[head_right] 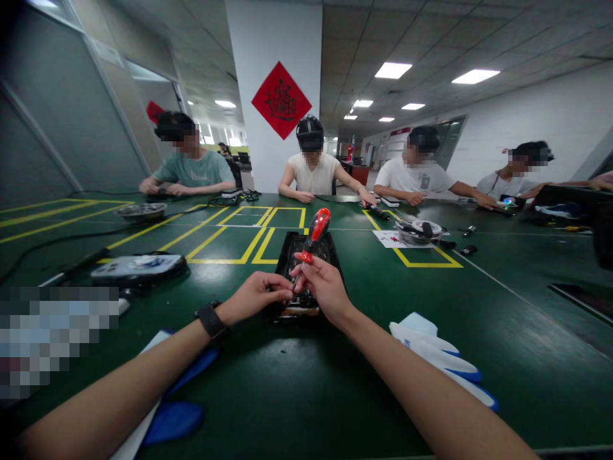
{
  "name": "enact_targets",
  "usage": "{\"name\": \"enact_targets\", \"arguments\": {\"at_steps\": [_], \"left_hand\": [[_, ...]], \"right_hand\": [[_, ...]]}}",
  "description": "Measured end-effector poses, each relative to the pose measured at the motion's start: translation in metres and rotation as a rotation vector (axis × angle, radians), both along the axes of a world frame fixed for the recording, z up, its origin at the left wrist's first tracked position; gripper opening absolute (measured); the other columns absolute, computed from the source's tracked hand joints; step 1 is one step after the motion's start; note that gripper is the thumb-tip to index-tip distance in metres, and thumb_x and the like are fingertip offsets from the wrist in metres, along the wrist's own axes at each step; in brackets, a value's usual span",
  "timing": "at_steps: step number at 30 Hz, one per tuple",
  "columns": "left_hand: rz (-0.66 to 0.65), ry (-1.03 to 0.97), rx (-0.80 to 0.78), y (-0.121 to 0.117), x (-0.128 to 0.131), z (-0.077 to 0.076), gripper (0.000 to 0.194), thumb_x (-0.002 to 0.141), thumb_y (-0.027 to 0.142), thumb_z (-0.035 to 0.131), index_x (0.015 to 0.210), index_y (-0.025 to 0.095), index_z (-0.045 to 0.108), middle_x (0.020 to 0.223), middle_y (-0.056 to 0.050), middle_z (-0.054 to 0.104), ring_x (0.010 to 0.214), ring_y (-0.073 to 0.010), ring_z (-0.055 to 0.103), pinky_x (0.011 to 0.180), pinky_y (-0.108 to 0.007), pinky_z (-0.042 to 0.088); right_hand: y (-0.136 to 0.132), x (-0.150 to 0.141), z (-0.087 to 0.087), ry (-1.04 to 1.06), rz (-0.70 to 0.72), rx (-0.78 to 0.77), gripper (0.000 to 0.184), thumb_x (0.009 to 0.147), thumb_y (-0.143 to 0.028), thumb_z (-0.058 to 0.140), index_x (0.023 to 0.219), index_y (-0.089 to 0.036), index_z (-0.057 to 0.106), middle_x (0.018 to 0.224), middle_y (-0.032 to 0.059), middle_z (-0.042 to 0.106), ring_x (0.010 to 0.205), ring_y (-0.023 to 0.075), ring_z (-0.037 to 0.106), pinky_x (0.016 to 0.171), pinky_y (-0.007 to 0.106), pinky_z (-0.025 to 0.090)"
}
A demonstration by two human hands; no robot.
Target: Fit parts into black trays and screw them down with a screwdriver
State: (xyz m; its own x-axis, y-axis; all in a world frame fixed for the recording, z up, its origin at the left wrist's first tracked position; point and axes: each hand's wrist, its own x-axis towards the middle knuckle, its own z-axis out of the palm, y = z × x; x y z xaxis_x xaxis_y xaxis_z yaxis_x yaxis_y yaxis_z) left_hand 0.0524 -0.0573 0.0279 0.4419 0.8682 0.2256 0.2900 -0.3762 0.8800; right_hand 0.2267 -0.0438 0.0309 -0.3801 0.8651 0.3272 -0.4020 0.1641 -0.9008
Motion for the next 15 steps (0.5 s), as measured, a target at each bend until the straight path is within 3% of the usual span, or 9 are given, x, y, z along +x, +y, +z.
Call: {"name": "enact_targets", "arguments": {"at_steps": [4,8,15], "left_hand": [[0.042,-0.01,-0.004,0.002,-0.001,-0.003,0.029,0.065,0.036,0.069,0.08,0.011,0.066,0.066,-0.003,0.065,0.057,-0.0101,0.054,0.055,-0.02,0.042],[0.006,0.008,-0.001,0.001,-0.001,-0.002,0.026,0.069,0.035,0.066,0.081,0.012,0.068,0.074,-0.005,0.068,0.064,-0.013,0.059,0.061,-0.022,0.045],[-0.081,-0.094,-0.081,0.002,-0.004,-0.004,0.027,0.075,0.033,0.061,0.09,0.012,0.067,0.085,-0.008,0.07,0.076,-0.0159,0.064,0.073,-0.027,0.048]], "right_hand": [[-0.002,0.0,0.0,-0.048,-0.072,0.028,0.026,0.077,-0.034,0.059,0.095,-0.015,0.06,0.083,0.0033,0.064,0.057,0.0066,0.054,0.06,0.023,0.045],[-0.007,-0.001,0.005,-0.09,-0.073,0.049,0.023,0.076,-0.034,0.059,0.089,-0.015,0.058,0.083,0.004,0.066,0.058,0.0081,0.058,0.06,0.024,0.048],[-0.01,0.001,0.004,-0.105,-0.05,0.035,0.028,0.077,-0.033,0.059,0.099,-0.016,0.058,0.089,0.0058,0.066,0.064,0.0116,0.062,0.064,0.029,0.051]]}}
